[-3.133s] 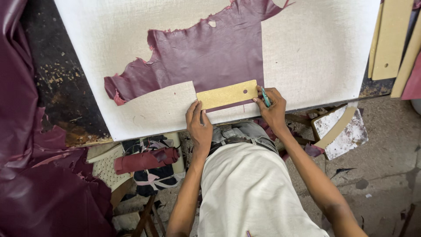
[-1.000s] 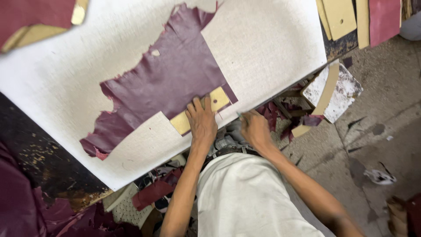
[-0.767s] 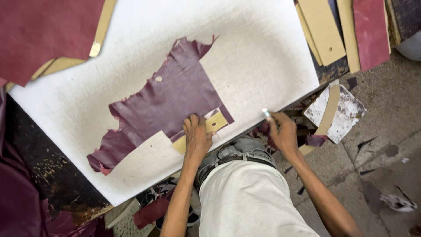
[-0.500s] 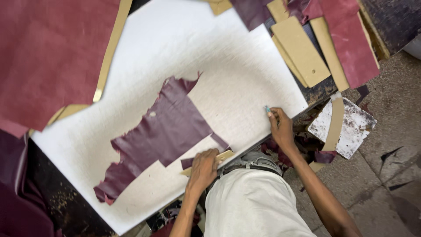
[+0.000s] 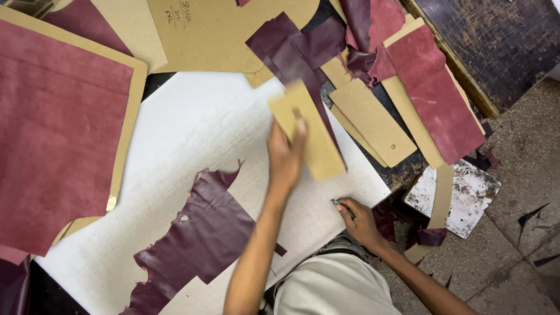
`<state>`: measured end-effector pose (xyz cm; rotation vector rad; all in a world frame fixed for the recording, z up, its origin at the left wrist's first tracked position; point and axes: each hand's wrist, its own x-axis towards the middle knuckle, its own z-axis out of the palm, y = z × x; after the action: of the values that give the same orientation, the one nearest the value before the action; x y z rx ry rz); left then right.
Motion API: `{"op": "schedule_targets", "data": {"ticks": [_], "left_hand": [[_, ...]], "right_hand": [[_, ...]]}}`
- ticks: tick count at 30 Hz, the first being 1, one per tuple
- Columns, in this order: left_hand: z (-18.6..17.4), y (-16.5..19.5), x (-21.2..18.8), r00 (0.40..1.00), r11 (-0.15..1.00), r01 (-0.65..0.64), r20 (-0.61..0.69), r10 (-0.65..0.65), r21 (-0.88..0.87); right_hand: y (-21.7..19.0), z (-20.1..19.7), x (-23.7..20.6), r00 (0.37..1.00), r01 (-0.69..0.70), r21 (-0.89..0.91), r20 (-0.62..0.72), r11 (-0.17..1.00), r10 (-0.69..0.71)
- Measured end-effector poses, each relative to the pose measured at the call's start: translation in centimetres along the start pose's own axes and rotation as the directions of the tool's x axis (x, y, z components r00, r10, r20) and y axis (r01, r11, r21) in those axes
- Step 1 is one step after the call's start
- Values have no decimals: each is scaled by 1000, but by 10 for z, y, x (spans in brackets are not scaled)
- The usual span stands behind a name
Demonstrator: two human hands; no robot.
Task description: The person uses a cardboard template and a pen to trace shapes onto a large piece of maroon leather laid on a white worktable. They repeatedly reposition the template, trace around it, and then remove the template to reveal the traced outlines on the leather.
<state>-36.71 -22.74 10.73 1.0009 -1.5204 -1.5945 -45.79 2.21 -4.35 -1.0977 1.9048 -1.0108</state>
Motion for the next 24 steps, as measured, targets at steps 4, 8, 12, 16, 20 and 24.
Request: {"op": "schedule_targets", "data": {"ticks": [4,8,12,16,20,24], "left_hand": [[-23,-12,99,988,991,11,-152,10,135],[-75,-53,47,941,915,-48,-288,176,400],[-147,-104,-103,842,790,71,-461,279,608],[-255,-130,-262,590,645,264,-649,480,717],[-367,-135,-375,427,650,574,-859,283,499],[-418,-144,-407,469,767,495,-869,159,407]], "right_hand": [[1,-3,0,998,52,7,19,999,-52],[-1,0,1,997,-73,-7,26,997,73],[-13,4,1,991,117,5,-58,993,-117],[-43,7,10,987,-117,146,124,982,99],[-97,48,16,944,-211,-211,208,954,255],[-147,126,-2,987,16,-167,158,986,10]]}}
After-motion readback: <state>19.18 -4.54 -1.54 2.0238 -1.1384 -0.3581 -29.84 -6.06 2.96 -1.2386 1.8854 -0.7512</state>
